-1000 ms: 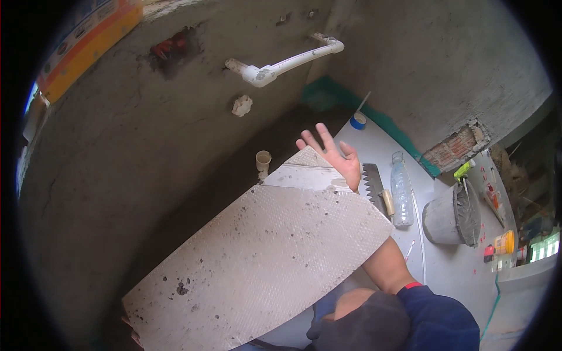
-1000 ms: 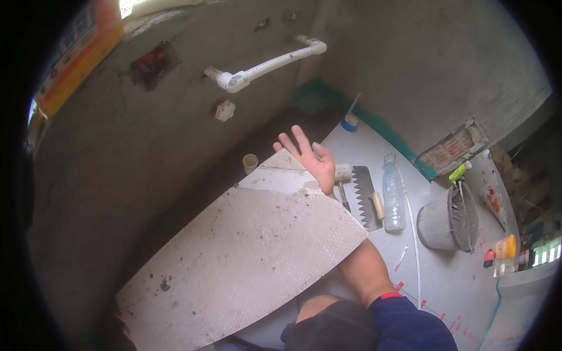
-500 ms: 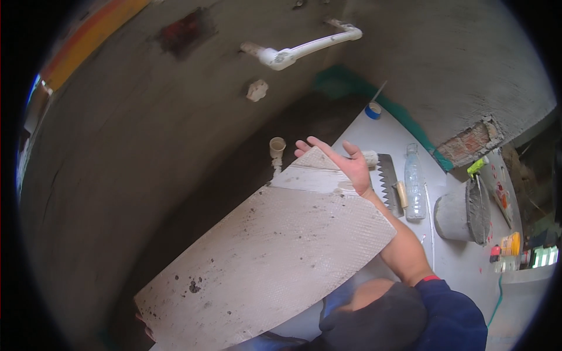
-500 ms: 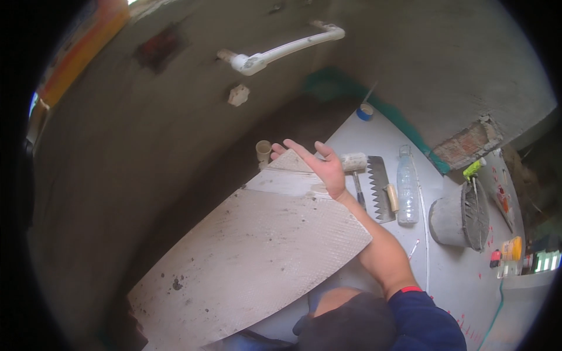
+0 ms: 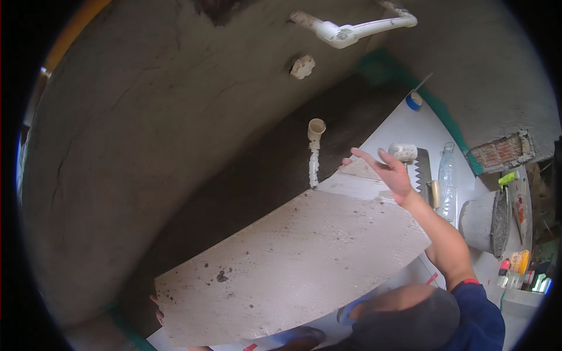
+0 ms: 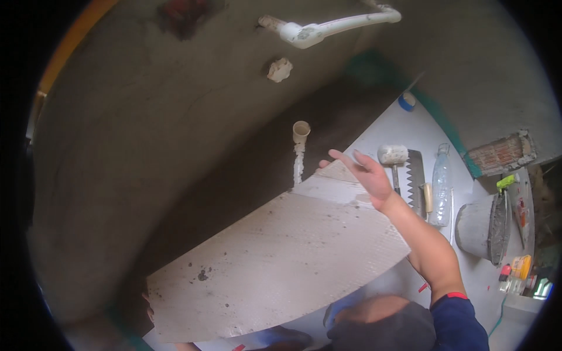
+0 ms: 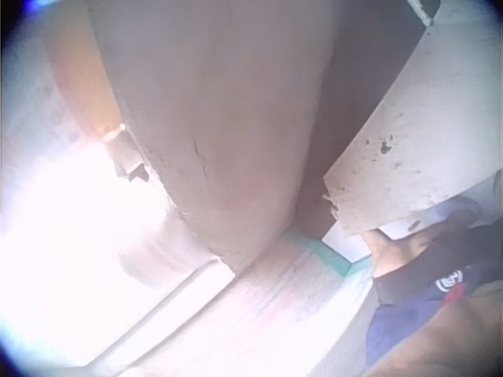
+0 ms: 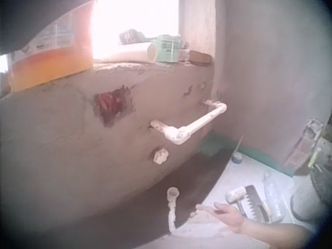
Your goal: The person lays floor tiles using a notched trowel, a water bottle, and a rubber mallet, and then uses a power tile cutter to trim a tile.
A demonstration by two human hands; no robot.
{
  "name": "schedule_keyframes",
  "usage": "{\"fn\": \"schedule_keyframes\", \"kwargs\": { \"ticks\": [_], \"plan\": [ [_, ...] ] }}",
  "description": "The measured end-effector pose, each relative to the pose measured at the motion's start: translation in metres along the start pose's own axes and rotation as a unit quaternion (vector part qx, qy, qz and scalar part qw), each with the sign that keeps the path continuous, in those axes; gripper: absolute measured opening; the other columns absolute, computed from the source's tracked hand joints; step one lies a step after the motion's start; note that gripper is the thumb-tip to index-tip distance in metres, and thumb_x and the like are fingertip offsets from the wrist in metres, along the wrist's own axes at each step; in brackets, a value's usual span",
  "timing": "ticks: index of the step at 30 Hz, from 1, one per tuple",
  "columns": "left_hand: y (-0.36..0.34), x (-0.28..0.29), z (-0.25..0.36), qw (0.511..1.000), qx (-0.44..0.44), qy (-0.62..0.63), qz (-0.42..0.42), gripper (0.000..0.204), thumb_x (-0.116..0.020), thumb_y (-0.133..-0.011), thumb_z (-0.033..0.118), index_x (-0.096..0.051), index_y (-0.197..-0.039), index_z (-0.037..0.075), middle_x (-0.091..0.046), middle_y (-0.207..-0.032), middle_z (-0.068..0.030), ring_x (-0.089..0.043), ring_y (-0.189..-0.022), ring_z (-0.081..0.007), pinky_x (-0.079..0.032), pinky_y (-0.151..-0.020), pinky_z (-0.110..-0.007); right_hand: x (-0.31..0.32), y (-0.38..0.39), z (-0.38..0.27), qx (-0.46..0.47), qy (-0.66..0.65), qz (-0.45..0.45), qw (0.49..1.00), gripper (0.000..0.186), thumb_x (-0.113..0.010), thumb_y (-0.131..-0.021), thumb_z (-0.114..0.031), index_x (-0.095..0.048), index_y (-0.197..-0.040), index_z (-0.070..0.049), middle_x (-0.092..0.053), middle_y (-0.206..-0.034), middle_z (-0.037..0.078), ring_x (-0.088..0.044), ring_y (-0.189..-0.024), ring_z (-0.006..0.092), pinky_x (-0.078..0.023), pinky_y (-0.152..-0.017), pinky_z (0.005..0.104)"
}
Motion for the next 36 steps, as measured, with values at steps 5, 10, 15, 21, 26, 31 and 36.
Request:
{"fn": "schedule_keyframes", "kwargs": {
  "ticks": [5,10,15,21,26,31,36],
  "plan": [
    [-0.015,0.007,0.016,0.997,0.047,0.044,-0.047,0.045,-0.038,-0.098,0.033,-0.051,-0.137,0.016,-0.052,-0.136,-0.0054,-0.045,-0.12,-0.0225,-0.034,-0.102,-0.035,0.013,0.018,0.006,0.046,-0.023,0.06,0.997,0.07,-0.047,-0.09,-0.04,-0.028,-0.148,-0.005,-0.041,-0.144,0.02,-0.037,-0.134,0.0401,-0.026,-0.113,0.0513],
    [-0.041,0.015,0.04,0.979,0.115,0.113,-0.127,0.046,-0.036,-0.099,0.033,-0.048,-0.139,0.017,-0.047,-0.141,-0.0033,-0.042,-0.124,-0.0214,-0.032,-0.104,-0.034,-0.001,0.074,0.002,0.077,-0.011,0.197,0.977,0.069,-0.046,-0.09,-0.04,-0.029,-0.148,-0.005,-0.046,-0.138,0.02,-0.037,-0.133,0.0397,-0.026,-0.113,0.0518],
    [-0.097,0.017,0.035,0.928,0.077,-0.344,-0.116,0.043,-0.028,-0.101,0.034,-0.045,-0.137,0.018,-0.031,-0.155,0.0029,-0.037,-0.131,-0.0175,-0.026,-0.109,-0.031,-0.066,0.142,-0.024,0.164,-0.05,0.255,0.952,0.071,-0.045,-0.091,-0.043,-0.026,-0.147,-0.003,-0.046,-0.135,0.022,-0.042,-0.128,0.0406,-0.03,-0.109,0.0523],
    [-0.149,-0.057,0.013,0.915,0.076,-0.377,-0.122,0.042,-0.033,-0.101,0.026,-0.054,-0.134,0.012,-0.057,-0.13,-0.0027,-0.047,-0.122,-0.0211,-0.038,-0.104,-0.036,-0.209,0.177,-0.046,0.312,0.088,0.3,0.897,0.076,-0.037,-0.095,-0.055,-0.023,-0.15,-0.005,-0.049,-0.133,0.017,-0.043,-0.127,0.036,-0.032,-0.108,0.0524],
    [-0.14,-0.123,0.077,0.934,0.238,0.193,-0.182,0.029,-0.04,-0.093,0.036,-0.067,-0.094,0.026,-0.045,-0.147,0.0037,-0.039,-0.134,-0.0241,-0.023,-0.114,-0.043,-0.279,0.152,0.019,0.372,-0.055,0.365,0.852,0.071,-0.035,-0.096,-0.056,-0.03,-0.148,-0.007,-0.055,-0.129,0.01,-0.039,-0.129,0.0272,-0.029,-0.109,0.0524],
    [-0.122,-0.163,0.147,0.869,0.245,0.246,-0.353,0.051,-0.045,-0.091,0.043,-0.052,-0.138,0.024,-0.035,-0.152,-0.0046,-0.033,-0.138,-0.0267,-0.024,-0.115,-0.048,-0.286,0.067,0.126,0.426,-0.195,0.017,0.883,0.065,-0.03,-0.097,-0.058,-0.05,-0.134,-0.009,-0.056,-0.132,0.008,-0.035,-0.138,0.0245,-0.021,-0.116,0.0498],
    [-0.142,-0.124,0.132,0.875,0.265,0.22,-0.341,0.051,-0.046,-0.092,0.045,-0.049,-0.14,0.029,-0.037,-0.152,-0.0032,-0.031,-0.139,-0.0251,-0.025,-0.114,-0.049,-0.295,0.091,0.209,0.465,-0.178,0.31,0.81,0.051,-0.041,-0.097,-0.054,-0.057,-0.118,-0.01,-0.06,-0.109,0.004,-0.043,-0.127,0.0261,-0.036,-0.107,0.0484]
  ]
}}
Point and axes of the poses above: each hand's wrist, its own y-axis away from the middle knuckle, its own x-axis out of the back of the hand, z = x × y, the point moved 5 cm from there along -y, towards the middle knuckle
